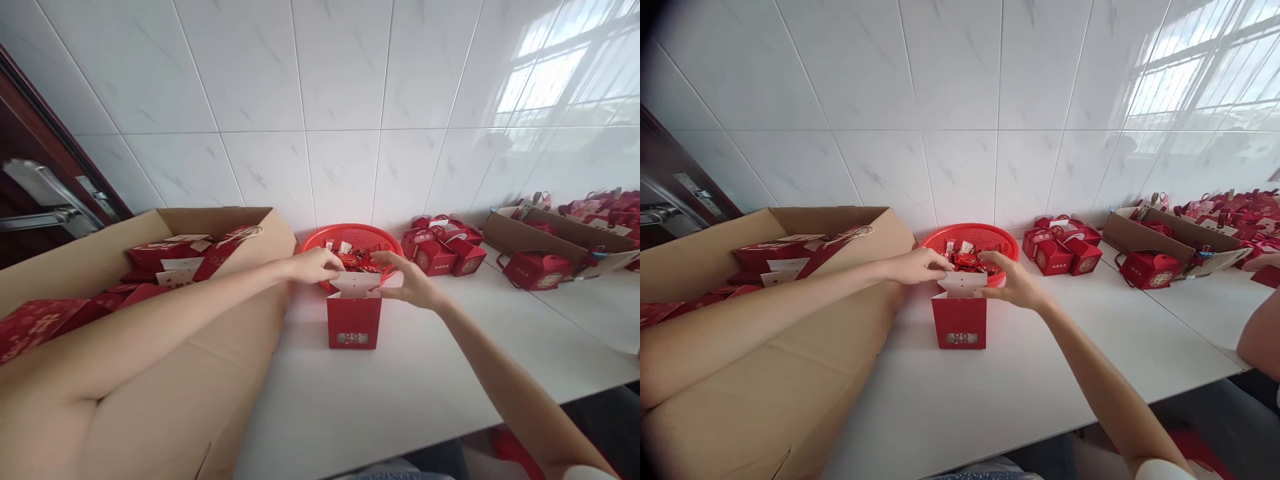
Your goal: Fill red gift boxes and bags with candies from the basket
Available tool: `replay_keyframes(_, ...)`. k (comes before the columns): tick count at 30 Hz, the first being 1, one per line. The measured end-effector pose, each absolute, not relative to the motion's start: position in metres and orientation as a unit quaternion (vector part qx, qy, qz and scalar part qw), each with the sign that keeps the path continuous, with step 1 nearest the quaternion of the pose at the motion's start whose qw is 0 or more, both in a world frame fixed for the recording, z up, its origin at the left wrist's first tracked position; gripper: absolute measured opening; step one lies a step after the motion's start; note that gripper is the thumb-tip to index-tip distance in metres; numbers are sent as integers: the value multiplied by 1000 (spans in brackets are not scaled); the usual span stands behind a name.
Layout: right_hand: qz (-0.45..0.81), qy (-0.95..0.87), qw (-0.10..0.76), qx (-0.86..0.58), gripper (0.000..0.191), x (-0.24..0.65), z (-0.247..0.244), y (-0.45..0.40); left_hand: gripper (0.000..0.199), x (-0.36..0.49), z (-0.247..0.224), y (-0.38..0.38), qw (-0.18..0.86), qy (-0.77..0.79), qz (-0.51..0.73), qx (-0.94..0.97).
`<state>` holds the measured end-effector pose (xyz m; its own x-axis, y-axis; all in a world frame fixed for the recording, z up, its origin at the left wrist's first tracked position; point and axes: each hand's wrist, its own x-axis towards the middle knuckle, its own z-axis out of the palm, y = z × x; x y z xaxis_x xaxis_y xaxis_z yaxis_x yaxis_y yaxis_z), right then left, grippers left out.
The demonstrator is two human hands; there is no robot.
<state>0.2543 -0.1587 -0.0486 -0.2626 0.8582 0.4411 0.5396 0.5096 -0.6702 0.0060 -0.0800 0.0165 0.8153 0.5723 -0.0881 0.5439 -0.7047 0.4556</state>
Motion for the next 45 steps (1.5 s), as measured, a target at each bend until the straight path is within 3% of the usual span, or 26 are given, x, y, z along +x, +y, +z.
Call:
replay_keyframes(3,235,-758,434,-426,61,248,-75,-157,23,6,19,-83,258,326,6,910)
replay_keyframes(8,223,-732,487,-421,25,234,-93,-156,26,4,23,-86,277,328,1,903)
replay_keyframes(12,106,-722,543,-416,25,227,-110,-153,34,3,18,-85,250,334,-15,909)
replay_keyframes(18,3,-724,578,-377,29,221,-133,-155,15,4,3,-85,197,291,-14,936)
replay_keyframes(23,40,-707,597,-377,27,216,-133,-159,16,4,1,-90,152,258,-25,954)
replay_keyframes(30,102,-655,608,-436,24,210,-134,-162,4,4,4,-91,203,283,-24,937)
replay_keyframes(45,111,-662,582,-459,12,210,-129,-166,13,8,-2,-96,190,320,6,928)
